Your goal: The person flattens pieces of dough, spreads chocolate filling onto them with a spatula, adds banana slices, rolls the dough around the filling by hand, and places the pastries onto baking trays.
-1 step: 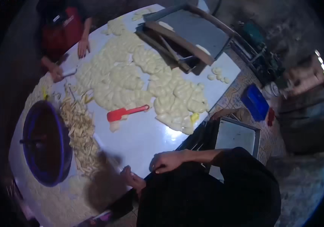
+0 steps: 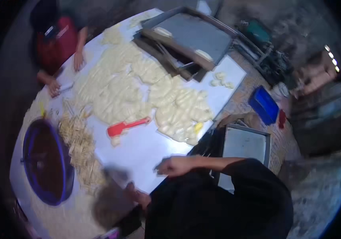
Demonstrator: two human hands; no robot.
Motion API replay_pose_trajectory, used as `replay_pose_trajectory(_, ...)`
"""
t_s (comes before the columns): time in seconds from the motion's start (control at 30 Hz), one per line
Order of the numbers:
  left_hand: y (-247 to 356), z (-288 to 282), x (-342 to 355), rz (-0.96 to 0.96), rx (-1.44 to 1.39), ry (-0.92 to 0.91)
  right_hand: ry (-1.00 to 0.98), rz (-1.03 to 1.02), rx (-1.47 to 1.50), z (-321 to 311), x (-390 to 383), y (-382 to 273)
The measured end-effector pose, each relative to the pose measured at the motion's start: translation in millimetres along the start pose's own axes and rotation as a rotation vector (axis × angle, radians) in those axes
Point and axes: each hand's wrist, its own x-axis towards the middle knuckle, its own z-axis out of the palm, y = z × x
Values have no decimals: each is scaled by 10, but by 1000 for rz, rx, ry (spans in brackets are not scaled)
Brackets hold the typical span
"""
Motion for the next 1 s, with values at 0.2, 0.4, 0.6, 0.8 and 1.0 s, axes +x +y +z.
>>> replay_pose_trajectory(0.2,-20,242,11,-126,115,-100,1506,596,-324,-2000,-1431,1392)
replay_pose_trajectory(0.4,-30,392,92,-301,112,-296,1370,738,-760,-2662,-1663,2046)
replay_pose_trajectory(0.6,386,658,477,-737,-526,-505,906,120,13,-1388,-596,568)
replay_pose_trajectory(0.8,1274,827,1142,-981,-665,-195,732,46,345,-367,358,-178)
replay_pose_trajectory(1.0,677,664,744,-495,424,-323,663,26,-173,111,494,229)
